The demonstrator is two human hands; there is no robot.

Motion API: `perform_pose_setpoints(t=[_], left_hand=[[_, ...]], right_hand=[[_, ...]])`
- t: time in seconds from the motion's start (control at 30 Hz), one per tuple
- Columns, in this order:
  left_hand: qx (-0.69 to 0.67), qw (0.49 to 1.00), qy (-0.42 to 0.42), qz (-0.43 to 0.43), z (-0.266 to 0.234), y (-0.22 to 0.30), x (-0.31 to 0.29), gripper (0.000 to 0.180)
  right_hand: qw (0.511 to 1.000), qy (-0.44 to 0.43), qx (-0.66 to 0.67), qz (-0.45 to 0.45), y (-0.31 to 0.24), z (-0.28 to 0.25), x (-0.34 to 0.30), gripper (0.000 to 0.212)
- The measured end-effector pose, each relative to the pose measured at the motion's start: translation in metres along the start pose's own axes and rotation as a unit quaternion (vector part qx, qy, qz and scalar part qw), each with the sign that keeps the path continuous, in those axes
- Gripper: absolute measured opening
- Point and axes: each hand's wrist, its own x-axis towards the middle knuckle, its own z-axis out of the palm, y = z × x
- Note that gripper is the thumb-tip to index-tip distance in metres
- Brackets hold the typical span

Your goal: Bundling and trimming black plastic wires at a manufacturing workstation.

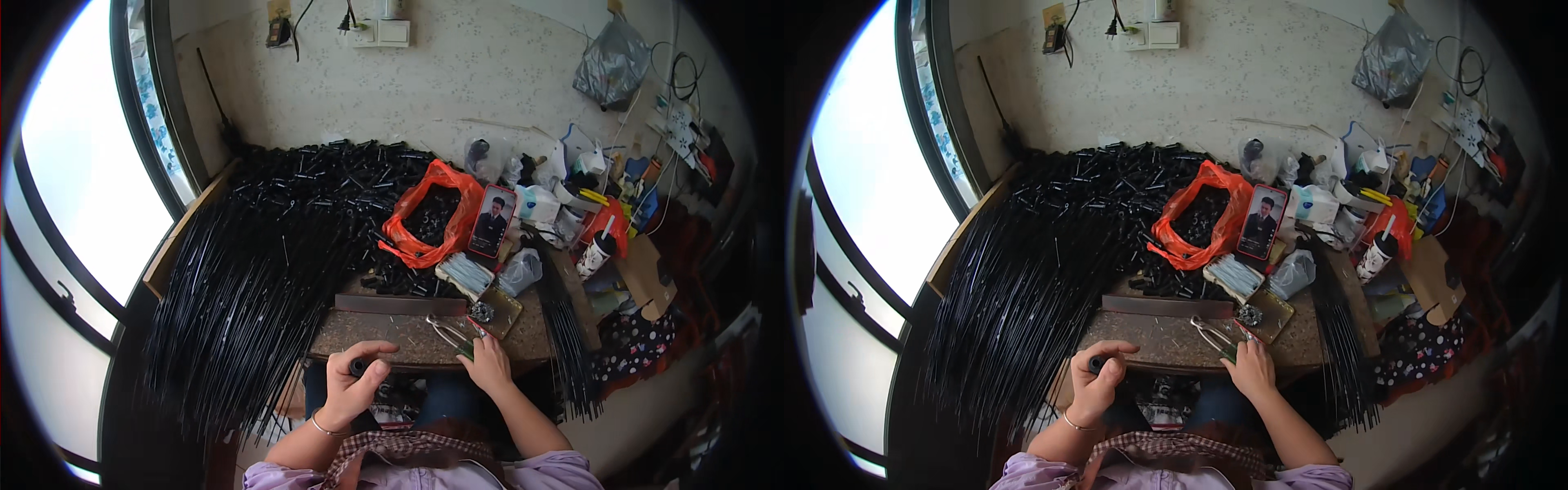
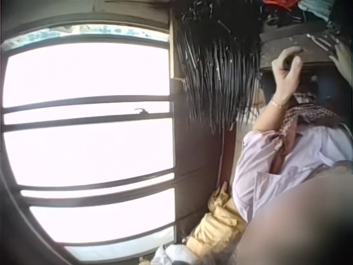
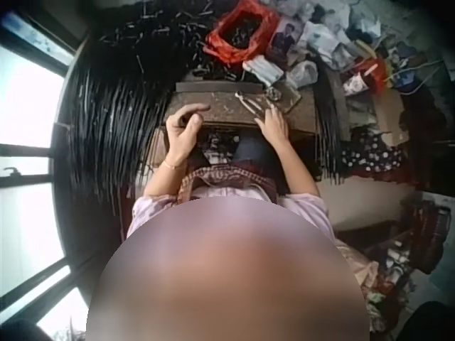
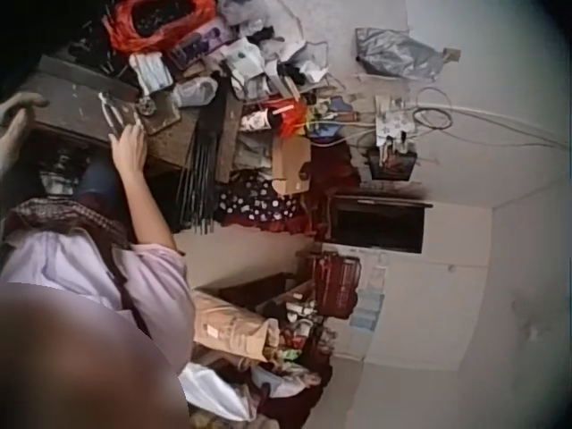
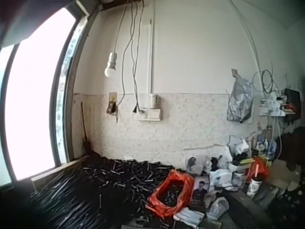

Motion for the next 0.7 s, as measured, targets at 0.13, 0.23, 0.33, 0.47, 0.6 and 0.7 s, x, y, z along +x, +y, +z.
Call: perform_pose_setpoints(t=[0.13, 0.23, 0.33, 0.47, 0.6, 0.7], left_hand=[[0.007, 1.0, 0.01, 0.021, -0.003, -0.005, 0.007, 0.045], [-0.118, 0.99, 0.047, 0.053, -0.005, 0.012, 0.021, 0.047], [-0.269, 0.955, 0.032, 0.122, -0.019, 0.038, 0.041, 0.041], [-0.366, 0.912, 0.002, 0.184, -0.005, 0.048, 0.065, 0.062], [0.085, 0.992, 0.023, 0.091, -0.011, 0.02, 0.06, 0.093], [0.244, 0.968, -0.058, 0.001, -0.041, 0.001, 0.045, 0.072]], right_hand=[[1.0, 0.013, 0.0, -0.008, 0.015, 0.005, -0.001, 0.043], [0.999, 0.019, 0.038, -0.03, 0.015, 0.0, -0.006, 0.052], [0.969, 0.034, 0.188, -0.155, -0.012, -0.041, -0.015, 0.063], [0.92, 0.009, 0.365, -0.141, -0.021, -0.063, -0.038, 0.068], [0.929, 0.182, 0.322, -0.001, 0.019, -0.121, -0.023, 0.034], [0.933, 0.299, 0.16, 0.12, 0.09, -0.138, -0.016, 0.031]])
